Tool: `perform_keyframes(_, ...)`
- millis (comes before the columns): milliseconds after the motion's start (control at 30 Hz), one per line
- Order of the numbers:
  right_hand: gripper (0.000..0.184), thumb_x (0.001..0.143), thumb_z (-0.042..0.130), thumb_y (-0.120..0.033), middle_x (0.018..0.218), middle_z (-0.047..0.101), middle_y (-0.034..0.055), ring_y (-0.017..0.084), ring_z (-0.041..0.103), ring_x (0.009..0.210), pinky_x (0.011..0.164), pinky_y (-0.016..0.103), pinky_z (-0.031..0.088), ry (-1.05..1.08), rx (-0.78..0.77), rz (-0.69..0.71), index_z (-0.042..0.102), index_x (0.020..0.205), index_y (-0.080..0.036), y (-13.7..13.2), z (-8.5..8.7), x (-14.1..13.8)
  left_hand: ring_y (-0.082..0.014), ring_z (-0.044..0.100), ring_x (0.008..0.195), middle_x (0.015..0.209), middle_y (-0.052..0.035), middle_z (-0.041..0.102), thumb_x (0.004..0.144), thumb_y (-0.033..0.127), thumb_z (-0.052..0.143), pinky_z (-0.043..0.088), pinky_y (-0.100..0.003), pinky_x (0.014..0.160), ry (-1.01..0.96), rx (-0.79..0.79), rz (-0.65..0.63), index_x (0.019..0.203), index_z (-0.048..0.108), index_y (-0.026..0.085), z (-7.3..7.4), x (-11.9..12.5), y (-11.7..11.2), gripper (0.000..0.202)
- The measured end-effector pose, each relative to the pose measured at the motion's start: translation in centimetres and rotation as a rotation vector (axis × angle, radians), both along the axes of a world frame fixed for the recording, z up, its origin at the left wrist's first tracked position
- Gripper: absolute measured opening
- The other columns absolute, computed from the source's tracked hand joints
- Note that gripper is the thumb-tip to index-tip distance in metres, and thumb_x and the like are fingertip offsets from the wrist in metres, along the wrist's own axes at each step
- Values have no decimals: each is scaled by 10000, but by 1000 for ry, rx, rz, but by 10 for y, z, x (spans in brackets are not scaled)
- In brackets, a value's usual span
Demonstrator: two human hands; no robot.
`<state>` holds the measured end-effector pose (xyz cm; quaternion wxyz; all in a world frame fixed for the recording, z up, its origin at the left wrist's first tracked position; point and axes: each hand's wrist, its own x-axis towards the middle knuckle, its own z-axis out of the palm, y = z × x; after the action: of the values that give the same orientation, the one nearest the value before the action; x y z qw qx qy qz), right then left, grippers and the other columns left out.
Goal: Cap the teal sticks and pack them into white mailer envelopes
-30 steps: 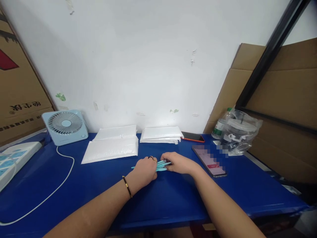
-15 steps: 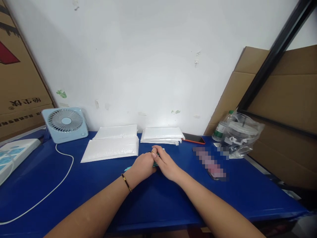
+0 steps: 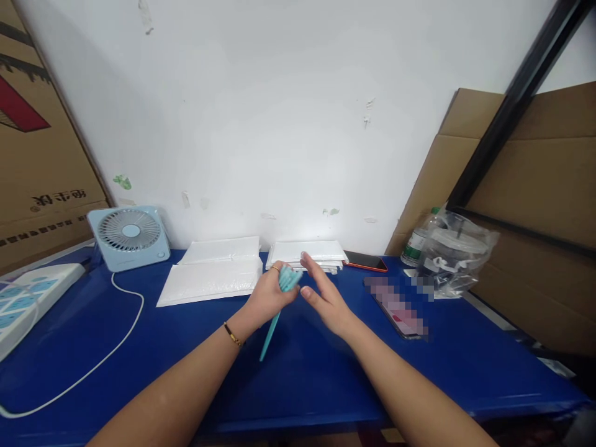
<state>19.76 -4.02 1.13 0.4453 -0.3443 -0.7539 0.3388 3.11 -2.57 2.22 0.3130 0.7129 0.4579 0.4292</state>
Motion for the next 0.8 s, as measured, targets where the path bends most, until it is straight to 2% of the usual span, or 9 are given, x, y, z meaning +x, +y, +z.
perform_keyframes(67,823,775,603,-497,1448,306,101,243,330,1314,1076,463,270,127,-154,41,161,1435,-281,-1,-3,-5,-102,491,540,621,56,505,731,367,603,401,-230,541,-280,-67,66,883,489,189,4,1,2,260)
perform_keyframes(133,903,686,711,-445,1358,417,119,239,465,1208,1005,432,374,167,-337,168,202,1413,-272,-2,-7,-13,-87,468,511,571,73,472,753,408,596,394,-212,521,-547,-112,84,910,491,188,6,4,2,290)
perform_keyframes(233,779,598,785,-347,1100,599,72,202,603,967,845,353,484,117,-439,268,406,1268,-233,-5,-13,-26,-69,465,504,556,86,461,725,411,644,387,-185,505,-814,-157,61,920,482,201,5,13,-2,330)
perform_keyframes(333,305,698,688,-359,695,620,-1,131,602,584,554,253,489,-33,-495,249,557,894,-166,-4,-18,-33,-57,481,512,584,79,481,711,395,668,394,-166,496,-901,-220,0,849,477,200,2,19,-9,307)
perform_keyframes(400,227,774,592,-378,520,528,-38,89,491,402,400,207,393,-120,-520,226,525,725,-166,-3,-19,-33,-83,543,571,612,61,511,716,390,668,433,-183,516,-857,-287,-71,834,482,197,0,19,-13,293)
perform_keyframes(467,234,790,565,-381,474,466,-56,70,416,353,350,193,333,-129,-497,181,508,688,-178,-2,-19,-32,-141,609,691,606,40,525,714,383,675,466,-206,541,-742,-354,-166,810,501,189,-1,18,-15,278)
perform_keyframes(600,253,782,568,-426,553,513,-31,76,426,385,376,216,358,-108,-499,162,524,730,-182,-3,-13,-28,-212,641,759,587,-13,535,742,471,622,425,-191,450,-524,-392,-307,636,505,160,-2,16,-17,349)
perform_keyframes(700,302,716,646,-449,688,582,7,130,560,588,569,268,465,-150,-390,199,545,770,-169,-1,-5,-16,-174,628,673,562,4,509,783,496,562,470,-234,534,-516,-288,-286,582,467,161,-1,15,-16,402)
perform_keyframes(800,513,577,770,-444,917,597,40,197,572,868,773,332,464,-81,-161,-27,531,950,-186,4,1,2,-123,576,580,502,49,462,786,459,566,469,-238,597,-519,-180,-200,625,458,173,0,12,-13,345)
